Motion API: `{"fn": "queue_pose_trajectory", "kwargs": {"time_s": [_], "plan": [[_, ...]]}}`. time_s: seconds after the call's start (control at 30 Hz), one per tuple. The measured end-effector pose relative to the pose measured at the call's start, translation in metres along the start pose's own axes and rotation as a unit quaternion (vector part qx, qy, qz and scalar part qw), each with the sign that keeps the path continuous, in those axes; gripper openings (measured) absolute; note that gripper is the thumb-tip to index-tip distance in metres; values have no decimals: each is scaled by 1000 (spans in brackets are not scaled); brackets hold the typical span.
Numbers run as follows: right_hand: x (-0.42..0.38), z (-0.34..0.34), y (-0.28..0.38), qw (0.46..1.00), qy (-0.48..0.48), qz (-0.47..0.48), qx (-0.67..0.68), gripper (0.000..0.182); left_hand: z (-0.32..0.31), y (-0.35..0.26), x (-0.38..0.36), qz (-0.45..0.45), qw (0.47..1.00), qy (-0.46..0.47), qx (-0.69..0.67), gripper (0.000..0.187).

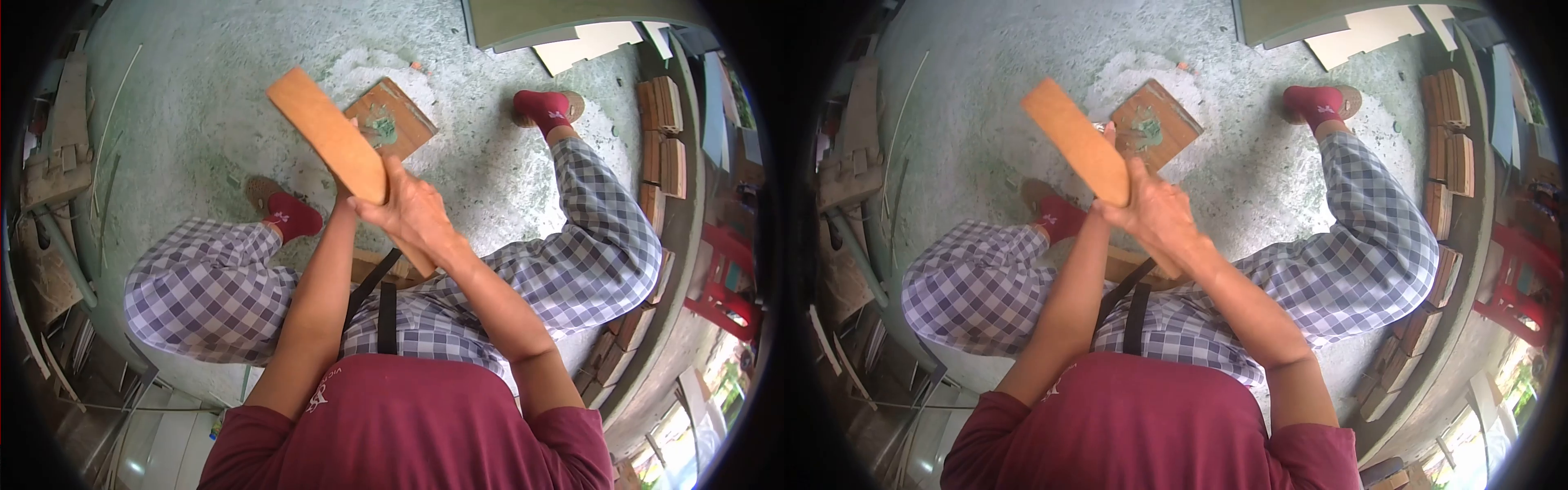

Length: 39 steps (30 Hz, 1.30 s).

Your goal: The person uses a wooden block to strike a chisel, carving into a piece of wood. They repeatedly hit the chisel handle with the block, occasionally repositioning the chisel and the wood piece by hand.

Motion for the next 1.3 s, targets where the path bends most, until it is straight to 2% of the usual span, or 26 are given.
{"fn": "queue_pose_trajectory", "kwargs": {"time_s": [0.03, 0.07, 0.1, 0.13, 0.2, 0.23, 0.27, 0.3, 0.33, 0.43, 0.5, 0.63, 0.67, 0.73, 0.77, 0.87, 0.93, 1.0, 1.03, 1.07, 1.13, 1.2, 1.27, 1.3], "plan": [[-7, 2, 6, 999, -29, 34, 20, 79, -38, -26, -14, 85, 964, -137, 210, 34], [-14, 0, 8, 999, -27, 30, 22, 79, -54, -43, -27, 164, 859, -265, 407, 41], [-19, 0, 14, 991, -71, 109, 27, 80, -38, -35, -16, -104, 890, -167, 412, 45], [-24, 2, 21, 975, -116, 188, 34, 80, -12, -18, -7, -103, 889, -169, 414, 45], [-27, 6, 26, 966, -136, 219, 28, 78, -32, -24, -11, -136, 895, -144, 400, 46], [-18, 2, 18, 977, -121, 174, 13, 76, -45, -36, -22, 5, 830, -172, 530, 46], [-9, -1, 10, 986, -107, 129, -5, 74, -37, -34, -22, 4, 830, -171, 531, 46], [5, -3, 2, 995, -43, 53, -74, 72, -26, -25, -20, 25, 885, -115, 451, 45], [5, -4, 0, 995, -47, 53, -74, 72, -16, -16, -18, 46, 928, -55, 365, 44], [1, -9, -3, 993, -62, 101, -20, 71, 19, 2, -1, 13, 950, -61, 306, 41], [3, -13, -7, 996, -36, 63, 48, 74, 50, 7, 21, -37, 974, -53, 218, 38], [3, -5, -6, 991, -56, 22, 120, 85, 108, 23, 49, -142, 989, -45, 23, 34], [1, -2, -4, 993, -54, 31, 105, 85, 75, 6, 35, -218, 963, -67, 145, 41], [-5, 9, -2, 969, -170, 58, 171, 80, 46, -16, 18, -232, 893, -143, 357, 46], [-14, 19, 8, 962, -185, 76, 183, 79, 41, -21, 18, -262, 919, -135, 263, 49], [-38, 37, 37, 936, -261, 127, 200, 69, 38, -34, 14, -228, 928, -163, 245, 50], [-39, 51, 42, 923, -289, 145, 208, 60, 33, -40, 14, -231, 920, -177, 263, 53], [-52, 63, 55, 918, -307, 147, 206, 60, 25, -45, 11, -197, 891, -199, 358, 53], [-58, 64, 60, 916, -307, 146, 214, 60, 24, -45, 10, -200, 900, -187, 338, 45], [-58, 65, 56, 914, -309, 143, 220, 60, 26, -42, 12, -199, 899, -184, 345, 45], [-54, 70, 47, 909, -318, 181, 197, 62, 30, -31, 16, -186, 935, -137, 270, 36], [-54, 69, 34, 906, -324, 177, 205, 65, 26, -28, 12, -201, 927, -122, 293, 33], [-53, 68, 26, 922, -294, 122, 222, 79, 21, -25, 7, -213, 920, -110, 310, 30], [-49, 68, 20, 920, -295, 116, 231, 78, 17, -26, 6, -208, 915, -107, 327, 28]]}}
Point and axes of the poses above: each hand's wrist, its own x-axis towards the middle knuckle, its own z-axis out of the back of the hand, y = z × x, the point moved 3 cm from there along x, towards the middle knuckle, and after that the axes turned 6 degrees about -x, right-handed, at the moved point
